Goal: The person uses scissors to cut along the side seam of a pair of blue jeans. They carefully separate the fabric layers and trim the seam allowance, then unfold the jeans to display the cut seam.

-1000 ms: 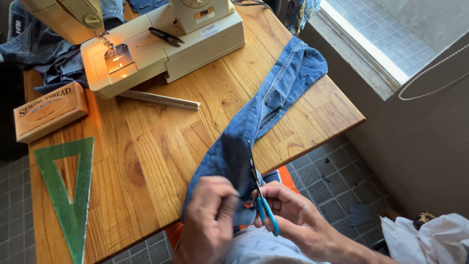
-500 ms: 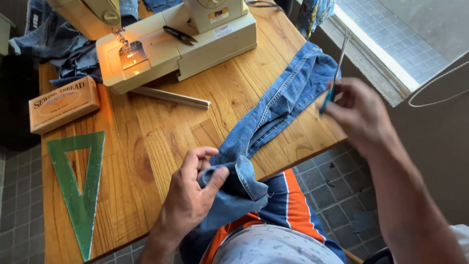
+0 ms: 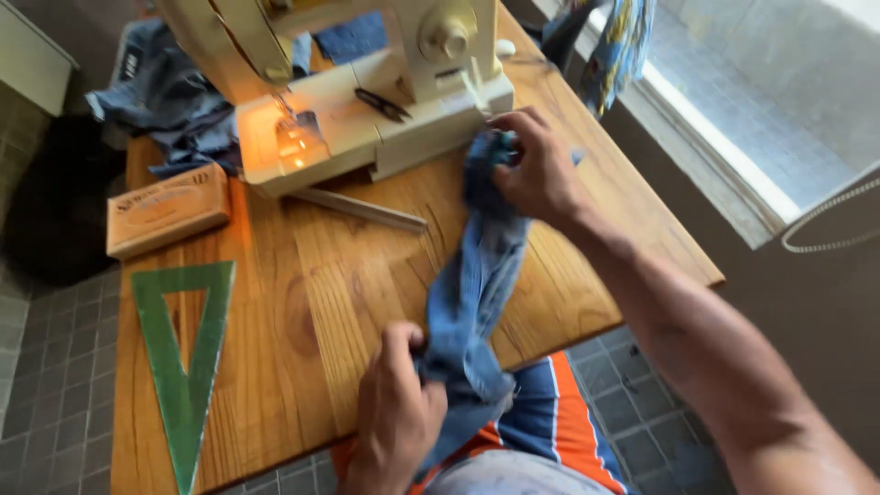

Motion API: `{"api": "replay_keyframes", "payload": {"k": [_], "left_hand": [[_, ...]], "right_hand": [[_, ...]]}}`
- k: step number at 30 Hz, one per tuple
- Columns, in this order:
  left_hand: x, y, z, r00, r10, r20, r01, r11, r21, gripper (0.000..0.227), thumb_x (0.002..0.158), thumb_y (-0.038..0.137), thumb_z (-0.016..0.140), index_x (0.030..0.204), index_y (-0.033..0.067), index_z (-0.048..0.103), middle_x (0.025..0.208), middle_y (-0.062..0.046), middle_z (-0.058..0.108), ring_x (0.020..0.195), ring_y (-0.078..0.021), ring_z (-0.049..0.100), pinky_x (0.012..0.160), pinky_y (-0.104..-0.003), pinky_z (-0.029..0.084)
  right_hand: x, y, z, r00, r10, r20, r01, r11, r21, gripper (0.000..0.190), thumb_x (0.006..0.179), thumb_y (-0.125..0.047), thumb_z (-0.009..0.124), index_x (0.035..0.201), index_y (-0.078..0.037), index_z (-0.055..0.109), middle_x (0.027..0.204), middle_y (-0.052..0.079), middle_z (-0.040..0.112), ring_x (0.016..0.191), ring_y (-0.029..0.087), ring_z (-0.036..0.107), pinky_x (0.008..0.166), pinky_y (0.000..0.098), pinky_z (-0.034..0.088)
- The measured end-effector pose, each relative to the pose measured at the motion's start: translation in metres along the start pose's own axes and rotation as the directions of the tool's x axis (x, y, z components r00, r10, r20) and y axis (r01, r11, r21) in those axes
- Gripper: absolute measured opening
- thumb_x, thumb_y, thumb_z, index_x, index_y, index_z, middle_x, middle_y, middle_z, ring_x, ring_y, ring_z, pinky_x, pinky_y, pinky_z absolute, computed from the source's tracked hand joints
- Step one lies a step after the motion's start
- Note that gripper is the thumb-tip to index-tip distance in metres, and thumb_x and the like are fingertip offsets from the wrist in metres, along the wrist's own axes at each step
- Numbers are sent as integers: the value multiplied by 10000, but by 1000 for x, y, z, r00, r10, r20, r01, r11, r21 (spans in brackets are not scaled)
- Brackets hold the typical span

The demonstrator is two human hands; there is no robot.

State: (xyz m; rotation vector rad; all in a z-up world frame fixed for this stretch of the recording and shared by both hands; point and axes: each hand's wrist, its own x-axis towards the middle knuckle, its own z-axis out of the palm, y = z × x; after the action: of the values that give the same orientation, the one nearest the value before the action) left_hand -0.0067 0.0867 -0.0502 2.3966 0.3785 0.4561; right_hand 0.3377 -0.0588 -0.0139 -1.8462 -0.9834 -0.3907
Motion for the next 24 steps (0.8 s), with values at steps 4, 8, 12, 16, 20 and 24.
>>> {"api": "replay_keyframes", "payload": {"k": [4,8,12,16,20,24], "left_hand": [[-37,-3,7,996,-19,-85,14,998,-68,638,803,101,617,1441,120,647,1223,-186,812,1073,-496,762,893,-574,574],[-49,1,3,996,40,-84,-46,997,-68,662,799,160,716,1456,103,653,1277,-155,858,1135,-418,817,933,-489,623],[-47,6,1,993,32,-110,-32,999,6,324,803,186,759,1117,109,733,1040,-97,766,1013,-399,749,886,-516,573],[-35,24,-5,993,-59,-101,53,997,-63,198,874,199,787,970,149,621,887,-62,729,881,-351,722,772,-501,538],[-19,27,-1,985,-11,-172,-8,994,-109,226,868,169,788,850,152,563,768,-41,664,725,-310,662,712,-487,502],[-11,41,-1,974,-68,-214,25,979,-201,266,907,116,757,757,152,541,641,-15,653,608,-233,610,632,-453,497]], "right_hand": [[23,-100,7,975,-205,-85,220,836,502,483,1025,190,787,1424,-1,593,1414,138,543,1167,231,680,1001,298,648],[12,-102,20,976,-164,144,140,977,158,542,909,21,815,1425,-35,660,1357,139,653,992,236,715,833,350,636],[-37,-131,-13,980,13,199,-80,940,333,467,1059,48,814,1447,-90,593,1364,163,722,1160,251,746,963,374,684],[-109,-165,-55,791,398,465,-594,681,427,275,931,53,872,1168,-4,747,1216,198,918,1056,287,956,864,401,857],[-150,-187,-88,640,379,668,-593,796,117,237,996,24,755,1199,-97,735,1421,131,903,1394,242,900,1199,369,774],[-184,-205,-82,792,211,573,-449,836,314,468,854,-113,795,1319,-138,739,1227,36,684,1103,179,651,969,349,579]]}}
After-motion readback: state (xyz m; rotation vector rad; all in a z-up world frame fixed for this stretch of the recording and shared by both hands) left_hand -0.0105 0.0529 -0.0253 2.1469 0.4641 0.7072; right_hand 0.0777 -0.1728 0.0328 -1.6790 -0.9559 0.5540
